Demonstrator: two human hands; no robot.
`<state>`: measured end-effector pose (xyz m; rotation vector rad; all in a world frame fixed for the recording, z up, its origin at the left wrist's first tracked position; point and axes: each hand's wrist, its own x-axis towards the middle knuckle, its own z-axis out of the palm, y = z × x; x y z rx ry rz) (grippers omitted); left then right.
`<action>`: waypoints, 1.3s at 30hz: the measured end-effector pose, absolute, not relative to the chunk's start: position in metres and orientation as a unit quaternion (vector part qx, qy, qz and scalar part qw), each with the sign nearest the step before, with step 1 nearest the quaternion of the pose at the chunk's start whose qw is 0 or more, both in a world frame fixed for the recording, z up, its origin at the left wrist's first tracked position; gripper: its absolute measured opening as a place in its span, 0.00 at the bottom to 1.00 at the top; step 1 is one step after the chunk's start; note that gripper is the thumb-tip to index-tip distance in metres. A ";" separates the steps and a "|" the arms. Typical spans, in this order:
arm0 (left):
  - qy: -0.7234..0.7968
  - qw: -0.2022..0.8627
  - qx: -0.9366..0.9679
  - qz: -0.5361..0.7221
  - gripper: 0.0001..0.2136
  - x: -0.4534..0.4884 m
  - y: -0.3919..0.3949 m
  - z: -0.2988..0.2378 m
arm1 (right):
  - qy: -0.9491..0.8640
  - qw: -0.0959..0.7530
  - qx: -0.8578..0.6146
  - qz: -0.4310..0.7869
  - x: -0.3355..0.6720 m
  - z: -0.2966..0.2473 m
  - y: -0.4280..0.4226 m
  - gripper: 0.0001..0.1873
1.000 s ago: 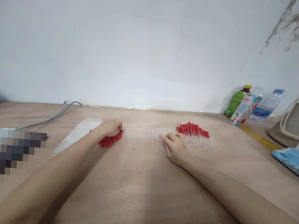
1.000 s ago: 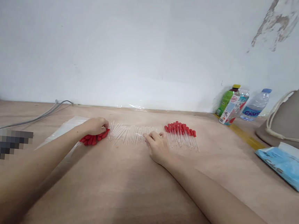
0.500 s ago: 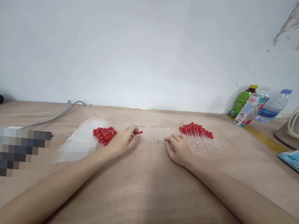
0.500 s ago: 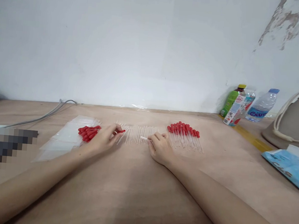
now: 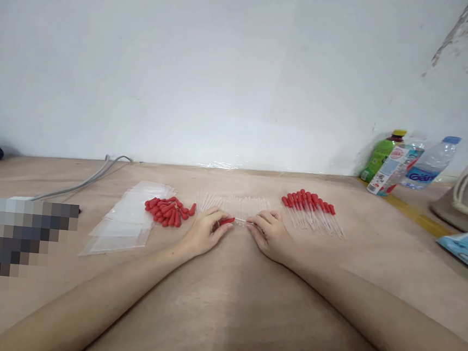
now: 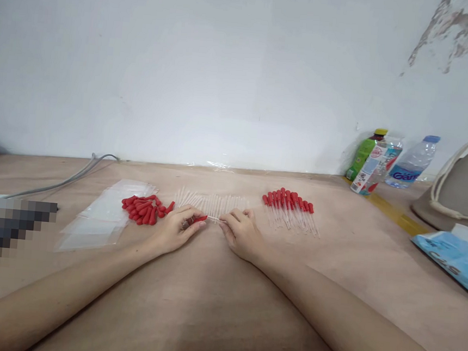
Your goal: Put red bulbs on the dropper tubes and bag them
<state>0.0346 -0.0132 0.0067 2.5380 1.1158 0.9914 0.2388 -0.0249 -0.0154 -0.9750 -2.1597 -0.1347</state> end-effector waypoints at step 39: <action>0.344 0.173 0.864 0.325 0.08 0.034 -0.016 0.001 | -0.884 0.317 -0.330 -0.089 0.244 -0.013 -0.025 0.13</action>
